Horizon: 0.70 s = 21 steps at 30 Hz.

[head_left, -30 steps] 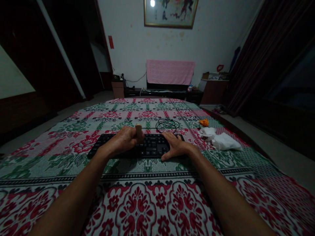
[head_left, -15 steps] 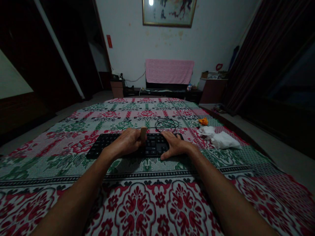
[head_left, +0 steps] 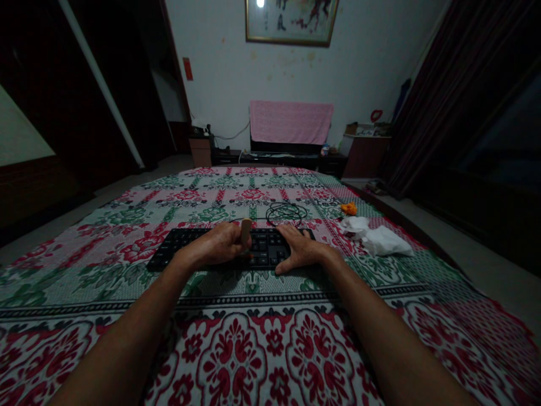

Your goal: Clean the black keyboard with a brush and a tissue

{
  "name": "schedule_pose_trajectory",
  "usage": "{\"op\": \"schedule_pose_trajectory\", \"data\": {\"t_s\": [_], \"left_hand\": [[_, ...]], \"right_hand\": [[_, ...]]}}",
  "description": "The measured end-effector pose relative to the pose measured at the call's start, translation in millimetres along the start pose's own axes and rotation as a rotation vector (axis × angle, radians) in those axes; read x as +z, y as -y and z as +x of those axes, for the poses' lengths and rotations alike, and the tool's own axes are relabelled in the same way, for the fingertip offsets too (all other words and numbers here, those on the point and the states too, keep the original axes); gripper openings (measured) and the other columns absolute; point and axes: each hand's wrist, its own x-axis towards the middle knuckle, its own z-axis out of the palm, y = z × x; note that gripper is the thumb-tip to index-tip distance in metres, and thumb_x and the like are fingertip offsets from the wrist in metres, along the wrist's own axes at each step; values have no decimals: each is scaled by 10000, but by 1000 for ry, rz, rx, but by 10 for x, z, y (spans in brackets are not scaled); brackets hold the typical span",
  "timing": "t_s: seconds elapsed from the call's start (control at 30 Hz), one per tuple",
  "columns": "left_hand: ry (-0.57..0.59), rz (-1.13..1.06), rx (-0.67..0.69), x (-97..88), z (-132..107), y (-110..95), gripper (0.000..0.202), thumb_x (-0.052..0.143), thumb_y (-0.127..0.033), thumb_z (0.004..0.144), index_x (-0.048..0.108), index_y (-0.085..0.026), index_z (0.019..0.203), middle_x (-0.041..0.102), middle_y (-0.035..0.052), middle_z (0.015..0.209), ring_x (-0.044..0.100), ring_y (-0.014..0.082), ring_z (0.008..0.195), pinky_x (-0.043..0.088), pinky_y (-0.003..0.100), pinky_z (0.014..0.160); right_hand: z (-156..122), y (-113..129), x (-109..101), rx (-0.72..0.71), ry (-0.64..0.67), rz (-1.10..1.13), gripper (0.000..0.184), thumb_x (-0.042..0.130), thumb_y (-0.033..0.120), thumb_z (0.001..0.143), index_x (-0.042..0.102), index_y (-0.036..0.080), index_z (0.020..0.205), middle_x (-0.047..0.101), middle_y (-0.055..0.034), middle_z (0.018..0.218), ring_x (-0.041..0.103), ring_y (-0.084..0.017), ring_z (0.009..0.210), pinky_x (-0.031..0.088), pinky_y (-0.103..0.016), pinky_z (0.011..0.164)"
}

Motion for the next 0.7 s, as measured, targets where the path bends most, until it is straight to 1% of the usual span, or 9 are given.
{"op": "schedule_pose_trajectory", "data": {"t_s": [0.1, 0.2, 0.3, 0.37, 0.47, 0.57, 0.63, 0.7], "left_hand": [[-63, 57, -23, -42, -15, -30, 179, 506, -275, 748, 650, -184, 805, 657, -11, 728, 597, 144, 689, 402, 218, 605], [-132, 42, 26, 58, 41, -85, 203, 480, -255, 768, 657, -183, 838, 674, 2, 783, 611, 152, 740, 417, 229, 655], [-137, 13, 87, 177, 102, -111, 205, 465, -237, 782, 651, -187, 853, 684, 11, 828, 618, 154, 775, 425, 229, 687], [-110, 27, 94, 194, 110, -98, 207, 460, -234, 787, 651, -190, 854, 684, 12, 823, 618, 155, 772, 422, 227, 682], [-66, 79, 59, 107, 70, -47, 201, 461, -231, 777, 651, -183, 820, 670, 7, 763, 602, 145, 703, 402, 219, 626], [-80, 122, -13, -24, 12, -5, 182, 480, -243, 754, 650, -178, 759, 633, -13, 662, 564, 131, 613, 370, 216, 568], [-99, 102, -32, -67, -6, -6, 178, 497, -251, 743, 660, -182, 763, 631, -20, 656, 565, 130, 617, 373, 217, 576], [-108, 36, -7, -49, 1, -35, 182, 504, -240, 740, 667, -185, 801, 657, -16, 720, 591, 137, 684, 396, 217, 620]], "right_hand": [[-1, 6, -5, -8, -11, 2, 1298, 709, 690, 443, 100, 165, 1461, 100, -167, 1518, -2, -355, 1388, 11, -595, 1081], [-7, 22, -18, -6, 1, 8, 1298, 712, 691, 438, 103, 175, 1462, 99, -155, 1520, -12, -355, 1388, 7, -580, 1088], [-11, 27, -23, 1, 5, 18, 1289, 718, 684, 437, 112, 187, 1460, 106, -151, 1520, -8, -360, 1386, 8, -578, 1090], [-6, 14, -14, -13, -9, 16, 1276, 719, 681, 439, 120, 199, 1458, 124, -148, 1516, 9, -361, 1386, 19, -585, 1086], [9, -18, 10, -35, -33, 12, 1263, 720, 678, 442, 127, 212, 1455, 143, -147, 1510, 35, -365, 1383, 37, -599, 1077], [21, -37, 25, -28, -36, 12, 1262, 725, 670, 441, 129, 212, 1455, 140, -153, 1509, 43, -366, 1382, 37, -604, 1073], [25, -36, 25, -21, -30, 7, 1260, 726, 665, 442, 129, 212, 1455, 134, -155, 1511, 38, -360, 1384, 34, -601, 1075], [25, -29, 21, -13, -21, -1, 1263, 723, 669, 444, 123, 209, 1456, 126, -155, 1513, 31, -354, 1386, 29, -600, 1076]]}}
